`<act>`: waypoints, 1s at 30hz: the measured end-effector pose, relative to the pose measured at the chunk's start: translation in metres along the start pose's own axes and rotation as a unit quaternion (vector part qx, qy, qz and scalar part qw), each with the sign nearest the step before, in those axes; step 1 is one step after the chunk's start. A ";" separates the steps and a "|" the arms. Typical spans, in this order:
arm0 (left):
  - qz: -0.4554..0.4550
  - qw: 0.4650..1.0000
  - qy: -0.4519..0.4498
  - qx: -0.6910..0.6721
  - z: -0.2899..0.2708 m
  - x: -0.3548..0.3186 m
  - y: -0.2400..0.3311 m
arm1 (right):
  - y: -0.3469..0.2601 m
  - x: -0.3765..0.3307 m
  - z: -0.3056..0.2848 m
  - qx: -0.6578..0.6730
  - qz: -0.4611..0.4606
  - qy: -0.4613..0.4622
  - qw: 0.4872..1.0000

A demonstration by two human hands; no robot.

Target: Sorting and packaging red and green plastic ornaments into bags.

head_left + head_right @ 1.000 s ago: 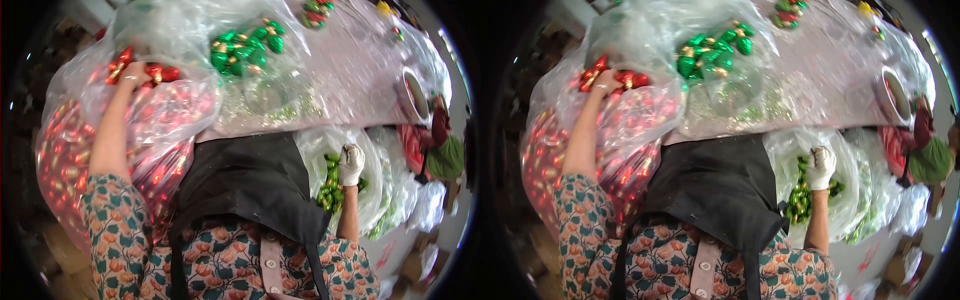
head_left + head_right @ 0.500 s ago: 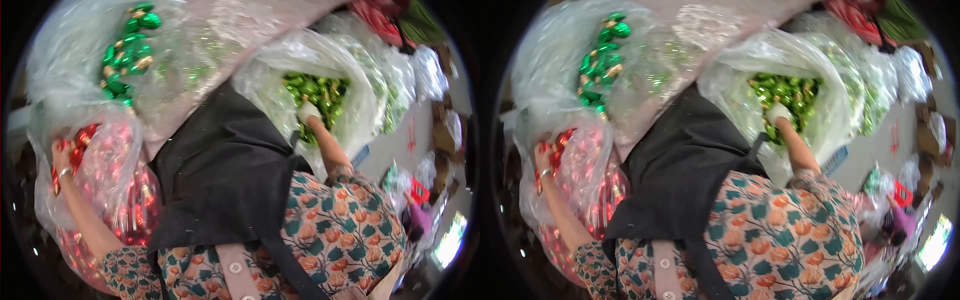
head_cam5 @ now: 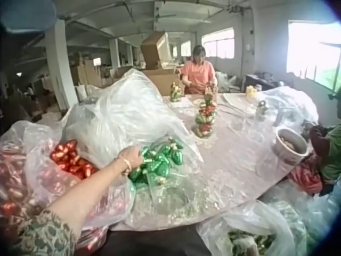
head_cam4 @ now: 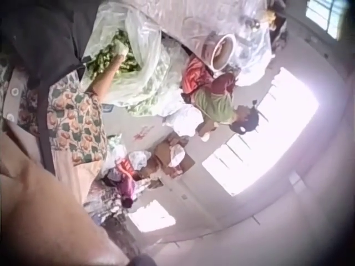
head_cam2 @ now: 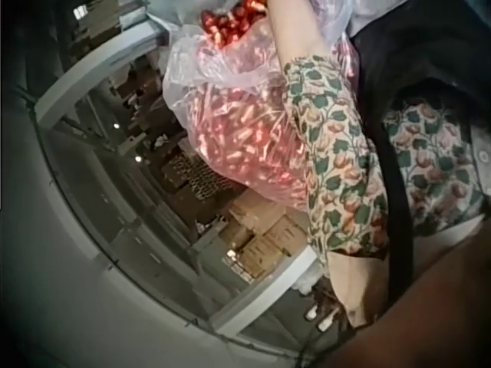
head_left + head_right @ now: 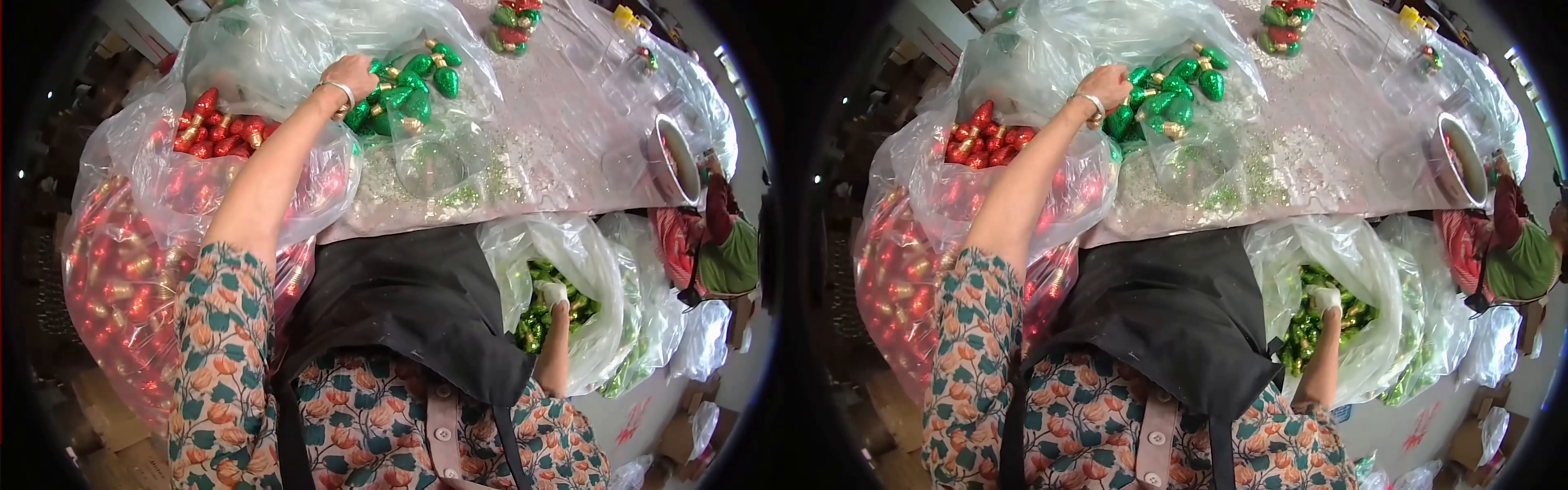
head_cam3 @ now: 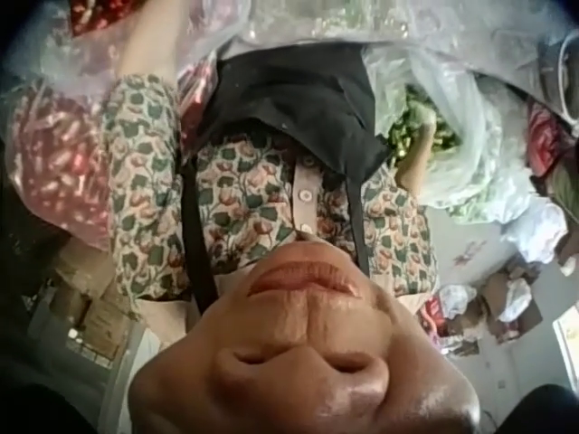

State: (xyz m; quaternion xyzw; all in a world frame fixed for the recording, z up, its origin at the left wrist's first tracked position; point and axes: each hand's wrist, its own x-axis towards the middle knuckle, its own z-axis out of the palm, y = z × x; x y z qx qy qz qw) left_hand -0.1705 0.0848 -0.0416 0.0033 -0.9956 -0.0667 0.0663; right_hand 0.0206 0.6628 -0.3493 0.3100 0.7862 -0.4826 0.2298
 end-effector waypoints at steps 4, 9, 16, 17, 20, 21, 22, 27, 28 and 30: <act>-0.178 0.973 -0.146 0.000 0.049 0.025 -0.024 | -0.142 -0.147 0.009 0.036 -0.244 0.112 0.963; -0.213 0.960 -0.183 -0.013 0.078 0.037 -0.039 | -0.296 -0.240 0.068 -0.021 -0.596 0.151 0.789; -0.078 0.975 -0.206 0.036 0.065 0.010 -0.016 | -0.375 -0.239 0.124 -0.122 -0.695 0.123 0.697; -0.074 0.976 -0.201 0.031 0.064 0.008 -0.016 | -0.375 -0.239 0.129 -0.156 -0.671 0.133 0.712; -0.113 0.968 -0.101 -0.199 0.051 -0.008 -0.052 | -0.370 -0.240 0.130 -0.189 -0.664 0.139 0.710; -0.098 0.937 -0.027 -0.335 0.047 -0.011 -0.051 | -0.363 -0.237 0.126 -0.186 -0.676 0.138 0.700; -0.082 0.882 0.050 -0.461 0.041 -0.011 -0.050 | -0.357 -0.236 0.126 -0.183 -0.687 0.136 0.690; 0.136 0.668 0.201 -0.704 -0.045 -0.055 0.066 | -0.334 -0.229 0.128 -0.275 -0.697 0.118 0.652; 0.186 0.651 0.227 -0.700 -0.044 -0.059 0.081 | -0.333 -0.227 0.132 -0.268 -0.704 0.119 0.647; 0.220 0.697 0.260 -0.631 -0.035 -0.064 0.106 | -0.333 -0.225 0.137 -0.253 -0.717 0.122 0.638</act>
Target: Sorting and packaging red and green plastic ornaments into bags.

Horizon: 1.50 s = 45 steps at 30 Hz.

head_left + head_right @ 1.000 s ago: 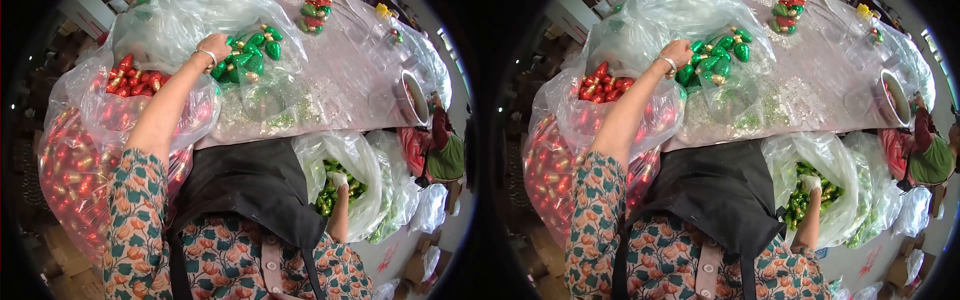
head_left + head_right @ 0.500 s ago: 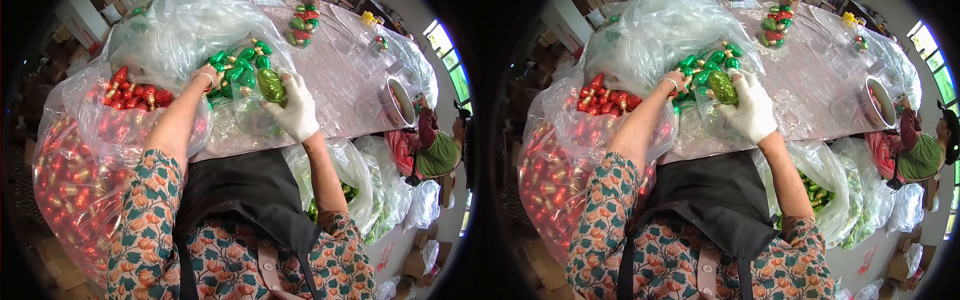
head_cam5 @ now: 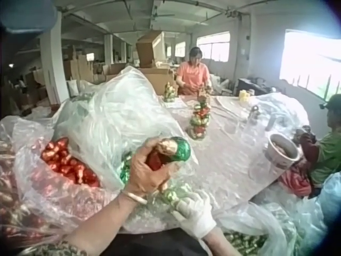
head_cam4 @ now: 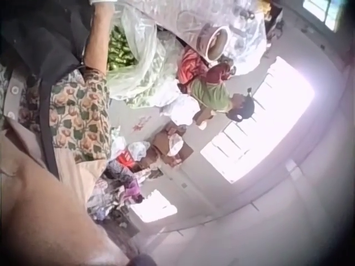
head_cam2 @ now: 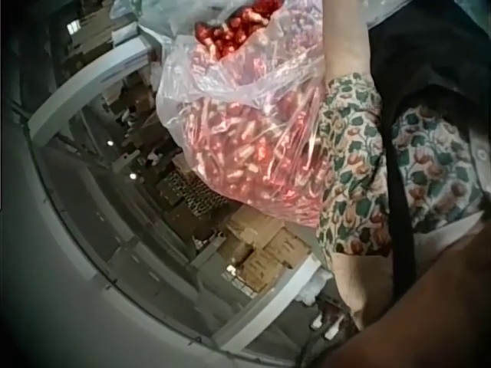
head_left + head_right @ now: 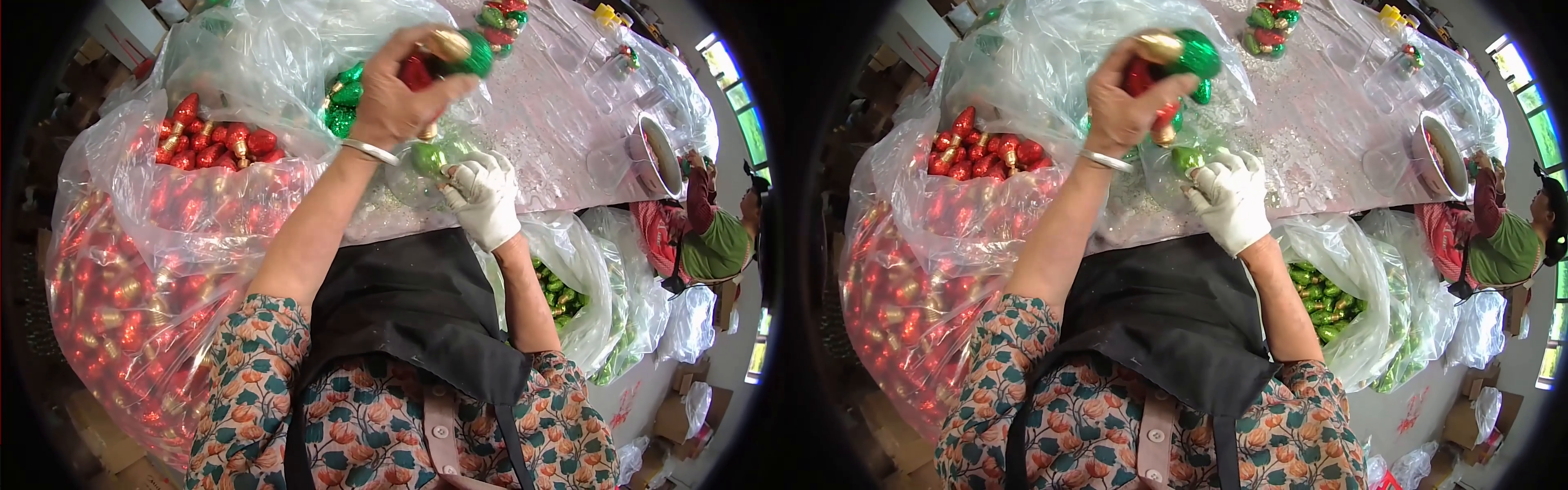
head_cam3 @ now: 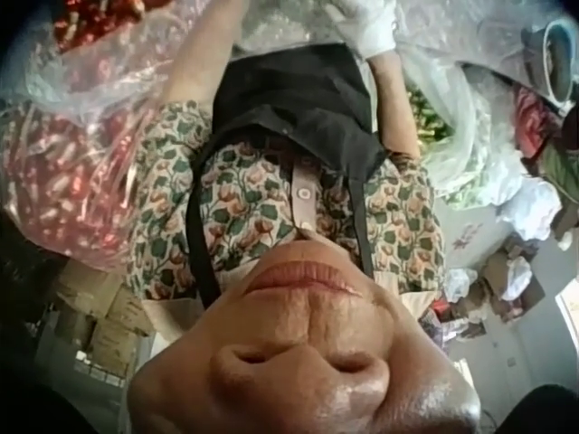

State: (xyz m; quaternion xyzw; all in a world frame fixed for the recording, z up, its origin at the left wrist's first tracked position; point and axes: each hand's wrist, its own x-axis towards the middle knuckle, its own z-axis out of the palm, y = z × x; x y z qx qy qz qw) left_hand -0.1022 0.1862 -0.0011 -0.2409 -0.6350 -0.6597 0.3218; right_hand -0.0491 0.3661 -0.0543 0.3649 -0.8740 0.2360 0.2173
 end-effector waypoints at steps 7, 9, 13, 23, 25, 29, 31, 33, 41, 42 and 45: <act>0.056 0.996 -0.032 0.058 0.000 -0.021 -0.019 | 0.007 -0.001 -0.001 0.022 0.011 -0.007 1.000; -0.039 0.999 -0.013 0.003 -0.006 -0.018 -0.023 | 0.008 0.000 -0.002 0.026 0.020 -0.017 0.999; -0.035 0.999 0.025 -0.003 0.004 -0.023 -0.029 | 0.005 0.000 -0.001 0.005 0.033 -0.026 0.999; 0.018 0.985 -0.057 0.164 0.001 -0.047 -0.026 | 0.007 0.006 0.003 0.037 -0.067 -0.052 0.996; -0.027 0.982 -0.103 0.154 -0.003 -0.042 -0.019 | 0.009 0.005 0.002 0.043 -0.070 -0.057 0.995; -0.220 0.959 -0.175 0.033 -0.035 -0.046 -0.001 | 0.010 0.001 0.002 0.020 -0.033 -0.068 0.997; -0.229 0.952 -0.190 0.070 -0.047 -0.041 0.003 | 0.006 0.000 0.005 0.017 -0.027 -0.052 0.998; -0.243 0.934 -0.220 0.139 -0.054 -0.036 0.003 | 0.004 -0.002 0.007 0.014 -0.028 -0.047 0.998; -0.225 0.905 -0.266 0.243 -0.052 -0.061 -0.009 | 0.004 0.004 -0.002 0.025 -0.047 -0.090 0.994; -0.226 0.905 -0.264 0.243 -0.054 -0.065 -0.005 | 0.004 0.005 -0.001 0.069 -0.036 -0.052 0.996; -0.092 0.871 -0.194 0.442 -0.056 -0.071 0.020 | 0.007 0.010 -0.008 0.154 -0.018 0.027 0.987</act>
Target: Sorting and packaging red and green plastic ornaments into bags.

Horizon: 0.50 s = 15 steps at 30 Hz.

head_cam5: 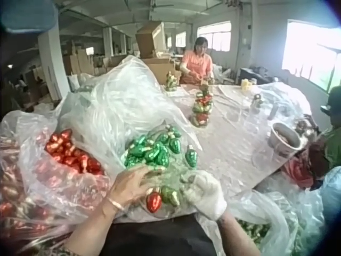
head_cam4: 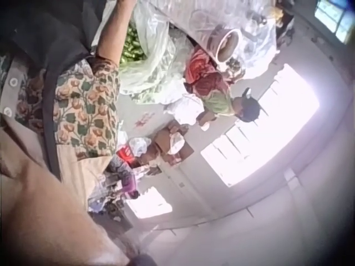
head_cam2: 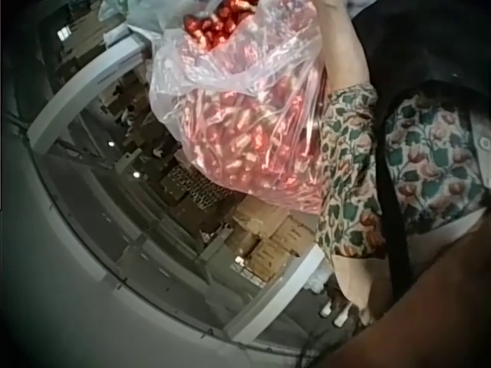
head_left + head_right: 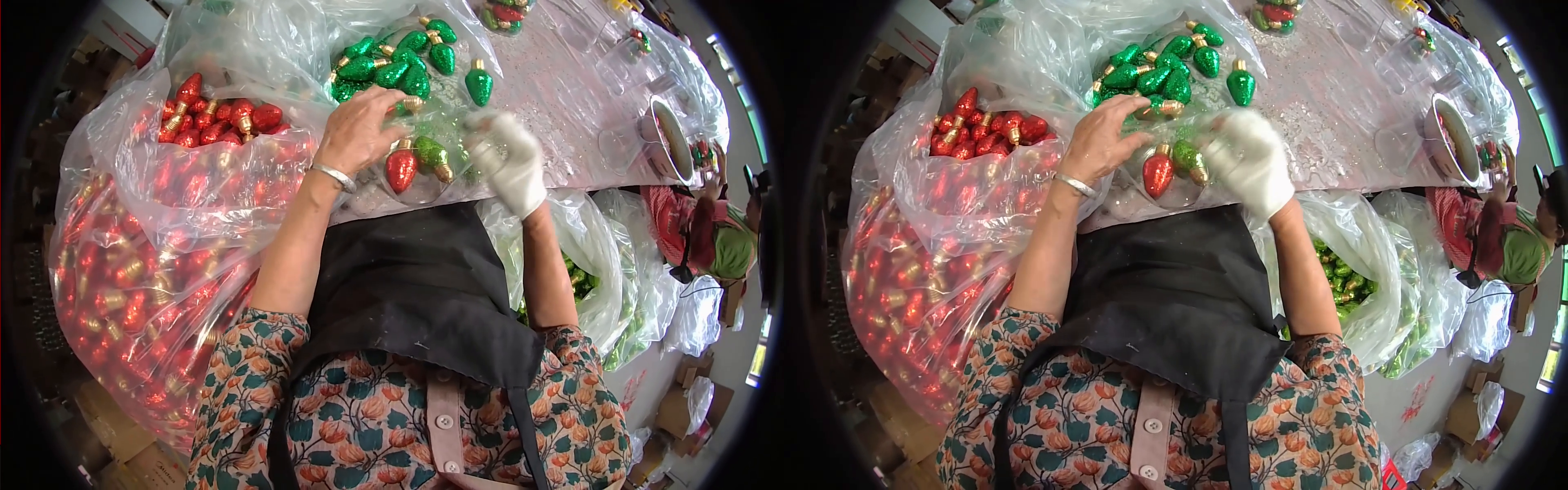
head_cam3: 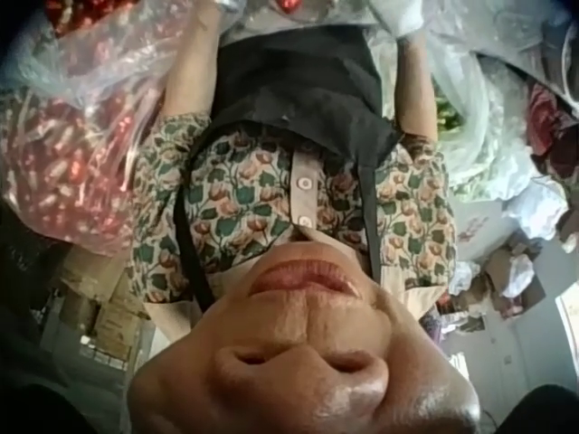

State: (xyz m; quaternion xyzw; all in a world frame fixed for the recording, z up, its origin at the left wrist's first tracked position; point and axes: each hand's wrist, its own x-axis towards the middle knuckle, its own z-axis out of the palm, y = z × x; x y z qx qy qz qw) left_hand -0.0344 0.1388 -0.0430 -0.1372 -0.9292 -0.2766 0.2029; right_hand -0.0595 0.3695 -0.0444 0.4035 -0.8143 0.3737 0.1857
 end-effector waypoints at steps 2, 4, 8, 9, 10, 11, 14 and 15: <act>-0.023 1.000 0.013 -0.009 -0.010 -0.010 0.002 | 0.019 0.020 -0.009 0.165 0.240 0.162 0.943; -0.048 0.998 0.024 -0.034 -0.010 -0.007 0.003 | 0.056 0.048 -0.012 0.033 0.260 0.116 0.958; 0.029 0.995 0.042 -0.083 -0.014 -0.025 0.029 | 0.156 0.075 0.051 -0.247 0.273 -0.046 0.929; 0.020 0.996 0.044 -0.079 -0.011 -0.034 0.033 | 0.176 0.077 0.071 -0.320 0.232 -0.042 0.917; 0.036 0.997 0.054 -0.034 -0.007 -0.043 0.036 | 0.186 0.084 0.080 -0.313 0.225 -0.048 0.922; 0.051 0.997 0.063 0.010 -0.001 -0.051 0.038 | 0.197 0.089 0.083 -0.317 0.258 -0.063 0.910; 0.066 0.994 0.060 0.068 0.009 -0.064 0.024 | 0.233 0.097 0.075 -0.322 0.330 -0.091 0.883; 0.078 0.993 0.050 0.076 0.010 -0.064 0.020 | 0.258 0.096 0.065 -0.322 0.326 -0.094 0.884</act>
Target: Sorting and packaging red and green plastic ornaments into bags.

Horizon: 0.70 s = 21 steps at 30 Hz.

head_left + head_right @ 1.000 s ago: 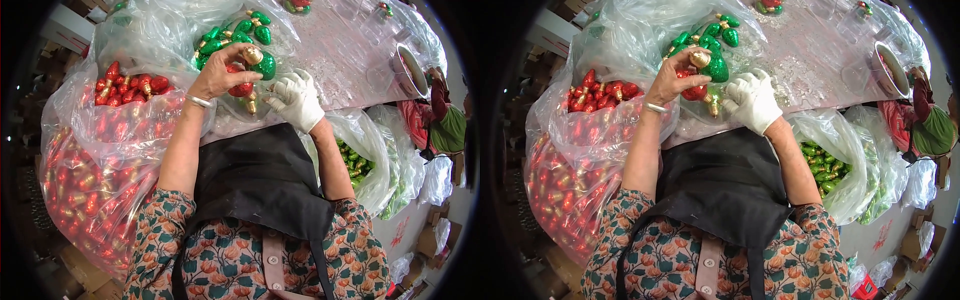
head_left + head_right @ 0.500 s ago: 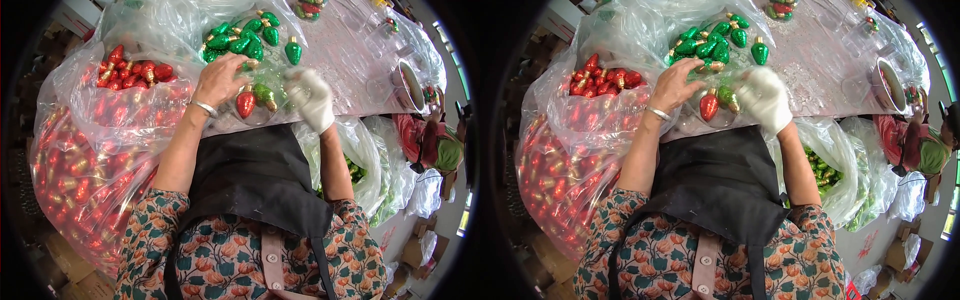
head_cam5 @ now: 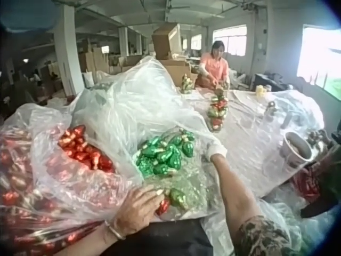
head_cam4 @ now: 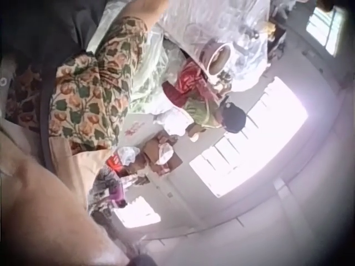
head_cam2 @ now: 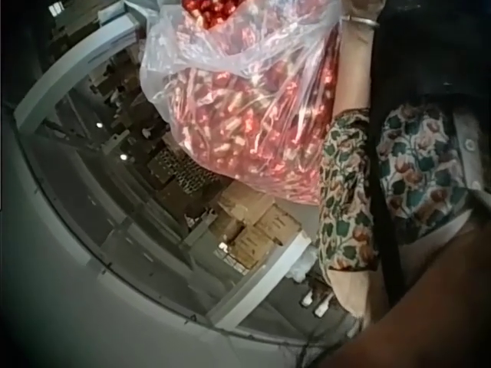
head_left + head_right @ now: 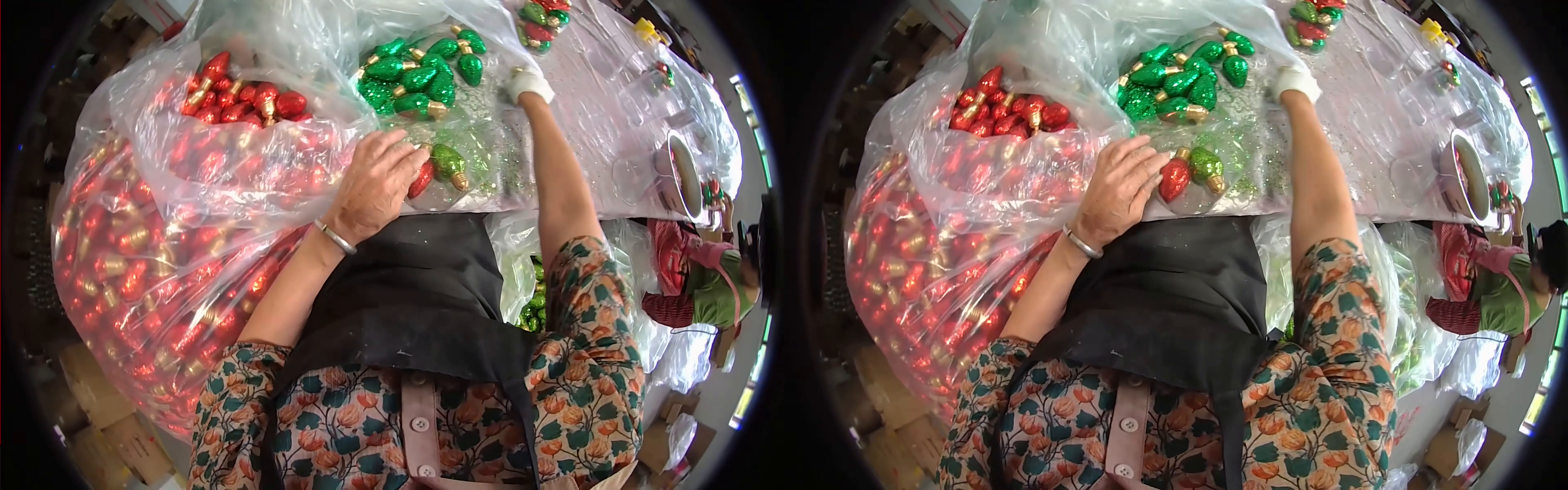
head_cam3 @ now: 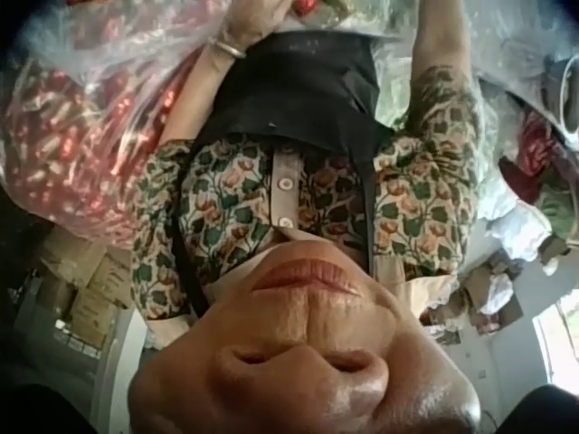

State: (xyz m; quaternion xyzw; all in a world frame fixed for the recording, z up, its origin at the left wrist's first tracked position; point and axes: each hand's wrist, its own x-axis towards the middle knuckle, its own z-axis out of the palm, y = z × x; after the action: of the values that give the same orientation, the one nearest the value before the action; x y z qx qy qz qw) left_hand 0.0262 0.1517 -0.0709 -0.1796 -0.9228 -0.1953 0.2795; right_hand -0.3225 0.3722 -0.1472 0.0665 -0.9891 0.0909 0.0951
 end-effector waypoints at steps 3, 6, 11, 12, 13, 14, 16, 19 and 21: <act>0.006 1.000 0.002 0.001 0.004 0.000 -0.005 | 0.023 0.023 0.005 0.045 -0.052 -0.054 0.996; -0.004 1.000 0.020 -0.011 0.006 -0.002 -0.010 | 0.007 -0.004 -0.017 0.046 -0.073 -0.074 0.994; -0.044 0.989 0.063 -0.127 0.008 -0.009 -0.022 | -0.056 -0.117 -0.130 0.662 -0.086 -0.048 0.743; -0.056 0.985 0.070 -0.146 0.005 -0.003 -0.018 | -0.061 -0.155 -0.163 0.615 -0.154 -0.049 0.772; -0.067 0.980 0.079 -0.172 0.006 0.001 -0.020 | -0.070 -0.179 -0.179 0.557 -0.218 -0.050 0.799; -0.062 0.979 0.075 -0.181 0.007 0.002 -0.021 | -0.079 -0.185 -0.177 0.553 -0.211 -0.045 0.805; -0.060 0.977 0.071 -0.189 0.009 0.002 -0.026 | -0.092 -0.196 -0.171 0.391 -0.259 -0.128 0.874; -0.040 0.974 0.056 -0.215 0.010 0.006 -0.026 | -0.094 -0.173 -0.181 0.343 -0.231 -0.289 0.864; -0.037 0.976 0.053 -0.209 0.011 0.006 -0.024 | -0.097 -0.161 -0.177 0.322 -0.241 -0.297 0.866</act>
State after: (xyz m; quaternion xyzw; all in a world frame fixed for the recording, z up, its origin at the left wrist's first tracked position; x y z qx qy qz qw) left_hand 0.0061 0.1375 -0.0824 -0.1890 -0.8517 -0.4031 0.2764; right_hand -0.1200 0.3299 0.0077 0.3540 -0.8394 0.3545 -0.2106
